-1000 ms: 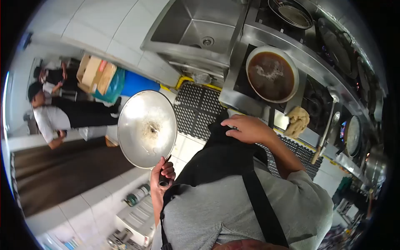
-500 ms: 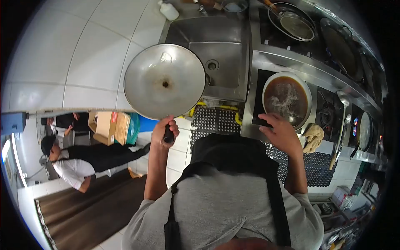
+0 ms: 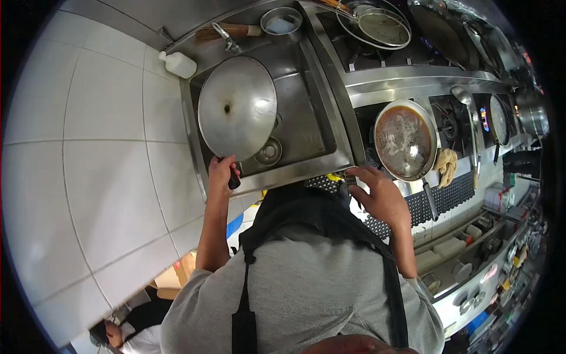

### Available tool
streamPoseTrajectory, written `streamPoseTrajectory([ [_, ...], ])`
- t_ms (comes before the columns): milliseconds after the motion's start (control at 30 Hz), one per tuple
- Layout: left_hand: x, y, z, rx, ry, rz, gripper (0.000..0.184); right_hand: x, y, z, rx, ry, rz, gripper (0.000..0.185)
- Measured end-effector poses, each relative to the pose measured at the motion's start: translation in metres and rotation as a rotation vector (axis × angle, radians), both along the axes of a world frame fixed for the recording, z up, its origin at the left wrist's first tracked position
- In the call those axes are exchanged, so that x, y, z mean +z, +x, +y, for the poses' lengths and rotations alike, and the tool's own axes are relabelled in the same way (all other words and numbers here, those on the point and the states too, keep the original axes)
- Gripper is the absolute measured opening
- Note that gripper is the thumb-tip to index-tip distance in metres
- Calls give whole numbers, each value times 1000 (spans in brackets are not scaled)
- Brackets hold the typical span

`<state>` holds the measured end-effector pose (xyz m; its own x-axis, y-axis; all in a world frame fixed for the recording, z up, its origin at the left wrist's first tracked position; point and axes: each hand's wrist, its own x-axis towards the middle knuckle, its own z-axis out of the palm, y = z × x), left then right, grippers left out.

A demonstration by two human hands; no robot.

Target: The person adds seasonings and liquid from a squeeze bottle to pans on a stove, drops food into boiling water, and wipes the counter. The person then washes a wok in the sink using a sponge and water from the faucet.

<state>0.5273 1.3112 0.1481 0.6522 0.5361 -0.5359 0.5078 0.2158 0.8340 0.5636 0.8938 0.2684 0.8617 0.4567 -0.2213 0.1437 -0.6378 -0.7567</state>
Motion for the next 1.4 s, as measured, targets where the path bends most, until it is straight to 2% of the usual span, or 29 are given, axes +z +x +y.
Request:
streamPoseTrajectory([
  [67,-18,14,20,-37,-254,72,17,4,12,34,31,-57,-15,37],
  [167,-54,4,38,-78,-695,74,37,15,37,82,82,-121,-15,39],
  [267,-58,-6,51,-159,-983,165,51,12,69,118,182,-103,-118,39],
  [367,-80,10,63,-193,-1037,161,45,3,124,150,278,-81,-146,40],
  [400,-96,16,68,-186,-1110,174,41,0,144,162,240,-98,-129,41],
  [433,-107,22,70,-190,-1129,168,41,-10,168,172,242,-118,-132,41],
  [500,-123,34,74,-211,-1071,134,35,-31,225,192,260,-82,-373,41],
  [567,-125,45,80,-239,-1089,113,33,-29,280,221,184,-63,-308,40],
  [667,-127,54,84,-202,-1051,150,34,-65,373,252,110,-212,-376,39],
  [733,-119,62,85,-298,-993,129,31,-85,427,274,75,-241,-365,39],
  [800,-110,71,84,-308,-980,123,29,-118,472,290,0,-416,-403,50],
  [833,-110,73,85,-326,-954,114,27,-132,485,297,8,-420,-394,50],
  [900,-116,77,86,-344,-967,123,27,-157,507,310,-57,-586,-328,65],
  [933,-116,80,86,-373,-973,126,27,-164,513,316,-37,-665,-287,75],
  [967,-115,83,85,-363,-977,133,27,-170,517,316,-28,-666,-278,75],
  [1033,-111,90,85,-399,-858,137,29,-169,518,320,-183,-756,-302,65],
  [1133,-112,100,88,-463,-795,93,30,-154,508,311,-264,-588,-576,57],
  [1233,-112,105,87,-423,-783,90,30,-114,455,315,-249,-264,-820,48],
  [1333,-106,110,82,-387,-839,134,28,-136,415,317,-227,-157,-777,49],
  [1400,-95,119,76,-369,-905,148,27,-154,412,324,-176,-308,-854,45],
])
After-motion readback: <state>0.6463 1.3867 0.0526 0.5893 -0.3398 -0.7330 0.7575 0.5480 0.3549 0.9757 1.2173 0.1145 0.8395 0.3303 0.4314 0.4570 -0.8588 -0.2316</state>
